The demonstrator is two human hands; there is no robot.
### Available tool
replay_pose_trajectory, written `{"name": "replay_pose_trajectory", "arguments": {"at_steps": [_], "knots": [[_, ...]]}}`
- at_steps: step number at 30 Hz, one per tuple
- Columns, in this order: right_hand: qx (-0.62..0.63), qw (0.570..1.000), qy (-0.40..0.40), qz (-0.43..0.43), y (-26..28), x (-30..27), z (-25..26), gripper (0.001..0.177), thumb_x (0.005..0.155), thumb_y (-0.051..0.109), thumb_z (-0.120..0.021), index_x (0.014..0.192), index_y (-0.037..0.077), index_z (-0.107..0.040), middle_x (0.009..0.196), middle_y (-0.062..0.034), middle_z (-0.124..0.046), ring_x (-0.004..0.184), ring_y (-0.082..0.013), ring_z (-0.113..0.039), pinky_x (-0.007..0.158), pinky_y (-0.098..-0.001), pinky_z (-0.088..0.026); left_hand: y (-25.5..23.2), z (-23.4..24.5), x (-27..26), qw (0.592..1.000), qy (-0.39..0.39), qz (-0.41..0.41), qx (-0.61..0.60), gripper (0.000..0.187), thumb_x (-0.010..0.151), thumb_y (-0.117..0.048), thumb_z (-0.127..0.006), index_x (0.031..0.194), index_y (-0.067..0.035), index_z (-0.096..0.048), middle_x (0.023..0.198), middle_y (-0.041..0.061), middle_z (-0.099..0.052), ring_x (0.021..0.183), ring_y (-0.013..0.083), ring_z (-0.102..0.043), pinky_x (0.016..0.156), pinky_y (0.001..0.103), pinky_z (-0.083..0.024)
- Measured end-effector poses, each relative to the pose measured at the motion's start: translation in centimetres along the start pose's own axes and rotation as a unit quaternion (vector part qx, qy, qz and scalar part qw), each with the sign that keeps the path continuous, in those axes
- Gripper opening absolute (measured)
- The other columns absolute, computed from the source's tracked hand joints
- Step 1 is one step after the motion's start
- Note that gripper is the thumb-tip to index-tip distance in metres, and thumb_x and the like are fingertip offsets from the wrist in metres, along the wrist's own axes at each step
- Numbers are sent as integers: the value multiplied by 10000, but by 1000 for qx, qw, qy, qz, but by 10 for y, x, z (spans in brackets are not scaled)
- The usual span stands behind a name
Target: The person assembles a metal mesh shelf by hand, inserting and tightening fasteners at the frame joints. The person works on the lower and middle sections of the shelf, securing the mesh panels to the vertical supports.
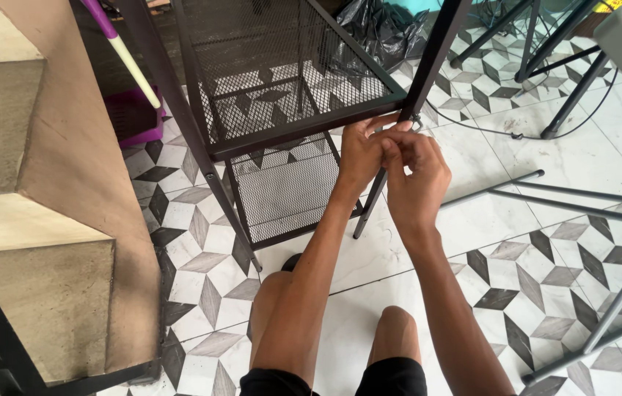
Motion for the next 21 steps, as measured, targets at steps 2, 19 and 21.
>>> {"name": "replay_pose_trajectory", "arguments": {"at_steps": [2, 19, 21], "knots": [[-36, 999, 21, 21, 2, 1, 2, 47, 1027, -1, -702, 1073, 5, -701, 913, -97, -666, 746, -149, -702, 662, -275, -552, -1, 0, 1, 1000, 1, -17, 15, 237, 882, -58, -770, 1098, 17, -707, 1050, 152, -753, 846, 166, -705, 635, 273, -569], [88, 996, 5, -32, -34, 57, 43, 188, 1034, 83, -755, 1001, -4, -592, 932, -75, -664, 639, -124, -629, 507, -271, -496, 11, 2, -2, 993, -53, -77, 71, 278, 880, -51, -796, 1147, -16, -728, 1069, 112, -781, 1033, 193, -738, 951, 350, -586], [218, 968, -14, -124, -64, 52, 44, 259, 987, 129, -744, 1097, 54, -523, 842, -43, -661, 617, -100, -656, 529, -247, -558, 4, -1, -4, 990, -49, -92, 92, 285, 881, -69, -805, 1151, -18, -729, 1077, 115, -786, 1033, 193, -748, 968, 344, -578]]}}
Point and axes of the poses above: each hand's wrist, its own x-axis towards the middle knuckle, its own z-axis out of the back of the hand, y = z × x, the point moved 9 cm from there along x, towards the middle knuckle
